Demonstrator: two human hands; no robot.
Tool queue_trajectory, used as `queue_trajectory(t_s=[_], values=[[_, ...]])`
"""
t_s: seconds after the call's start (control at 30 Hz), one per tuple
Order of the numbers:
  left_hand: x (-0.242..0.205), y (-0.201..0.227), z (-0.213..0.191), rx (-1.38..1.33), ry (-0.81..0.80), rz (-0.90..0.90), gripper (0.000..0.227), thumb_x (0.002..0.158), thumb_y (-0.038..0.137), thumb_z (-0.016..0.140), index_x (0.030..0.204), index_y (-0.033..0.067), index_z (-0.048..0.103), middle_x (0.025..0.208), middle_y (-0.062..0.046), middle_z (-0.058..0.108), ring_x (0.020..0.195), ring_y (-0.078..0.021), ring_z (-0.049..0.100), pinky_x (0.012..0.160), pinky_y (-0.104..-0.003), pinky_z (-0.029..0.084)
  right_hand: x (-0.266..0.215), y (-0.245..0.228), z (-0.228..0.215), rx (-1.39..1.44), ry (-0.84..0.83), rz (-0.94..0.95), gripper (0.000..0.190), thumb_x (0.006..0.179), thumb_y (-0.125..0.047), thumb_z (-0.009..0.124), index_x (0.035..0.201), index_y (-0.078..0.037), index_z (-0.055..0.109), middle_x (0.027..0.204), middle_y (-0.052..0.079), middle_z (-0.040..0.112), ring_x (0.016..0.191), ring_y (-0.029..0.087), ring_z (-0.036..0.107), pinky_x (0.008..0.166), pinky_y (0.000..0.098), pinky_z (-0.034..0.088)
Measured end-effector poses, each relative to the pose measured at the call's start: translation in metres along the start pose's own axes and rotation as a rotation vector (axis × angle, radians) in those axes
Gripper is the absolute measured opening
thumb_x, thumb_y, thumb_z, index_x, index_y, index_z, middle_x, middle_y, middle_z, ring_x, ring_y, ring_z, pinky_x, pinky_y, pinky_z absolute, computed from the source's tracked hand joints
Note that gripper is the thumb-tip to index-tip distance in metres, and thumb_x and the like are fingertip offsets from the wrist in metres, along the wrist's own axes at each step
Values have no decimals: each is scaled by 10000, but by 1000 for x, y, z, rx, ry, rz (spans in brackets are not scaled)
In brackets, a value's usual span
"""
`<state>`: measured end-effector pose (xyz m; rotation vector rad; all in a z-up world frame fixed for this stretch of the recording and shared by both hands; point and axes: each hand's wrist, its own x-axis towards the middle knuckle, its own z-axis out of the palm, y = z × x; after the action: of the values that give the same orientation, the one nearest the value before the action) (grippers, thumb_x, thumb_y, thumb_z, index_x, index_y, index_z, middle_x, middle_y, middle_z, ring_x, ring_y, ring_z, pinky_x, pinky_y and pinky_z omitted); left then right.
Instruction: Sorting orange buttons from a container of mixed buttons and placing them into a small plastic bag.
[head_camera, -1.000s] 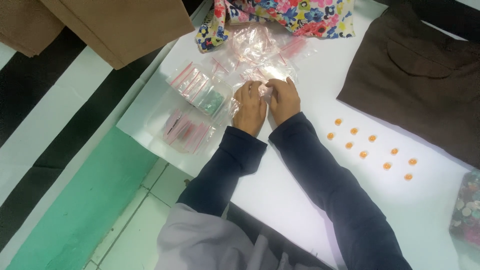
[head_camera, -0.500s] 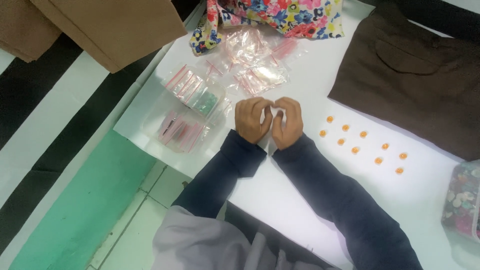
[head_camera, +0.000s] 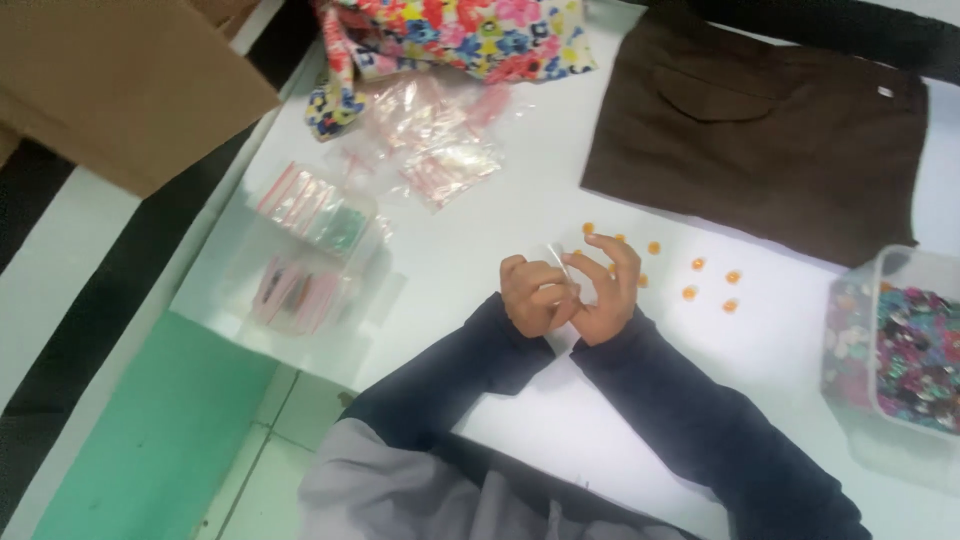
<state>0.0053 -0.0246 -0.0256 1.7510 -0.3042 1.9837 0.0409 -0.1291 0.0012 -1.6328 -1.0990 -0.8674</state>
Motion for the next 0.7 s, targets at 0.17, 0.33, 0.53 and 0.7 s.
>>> queue_trajectory(t_s=[0.17, 0.33, 0.53, 0.7], values=[[-9, 12, 44, -98, -21, 1, 183, 968, 336, 686, 865, 194, 635, 786, 24, 643, 714, -175, 518, 674, -308, 346, -5, 28, -31, -54, 64, 4, 133, 978, -188, 667, 977, -94, 761, 1117, 71, 638, 1014, 260, 573, 974, 402, 501], [-14, 12, 47, -149, -178, 22, 240, 973, 443, 641, 968, 204, 653, 902, 0, 699, 797, -189, 598, 724, -326, 428, 5, 31, -57, -31, 46, 72, 52, 943, -40, 701, 932, -58, 749, 1033, 52, 687, 959, 247, 605, 942, 387, 461], [33, 20, 40, -370, -415, -70, 247, 867, 123, 679, 1104, 57, 673, 1087, -144, 709, 920, -276, 706, 761, -352, 583, 14, 31, -66, -18, -10, 53, 364, 852, 5, 633, 1205, -35, 713, 1131, 48, 723, 982, 211, 646, 937, 373, 443], [31, 18, 36, -363, -507, -105, 302, 810, 115, 775, 1094, 41, 705, 1108, -146, 724, 945, -266, 725, 843, -366, 616, 9, 38, -67, 36, -1, 99, 208, 920, 25, 668, 1096, -43, 755, 1002, 41, 739, 926, 212, 649, 933, 370, 449]])
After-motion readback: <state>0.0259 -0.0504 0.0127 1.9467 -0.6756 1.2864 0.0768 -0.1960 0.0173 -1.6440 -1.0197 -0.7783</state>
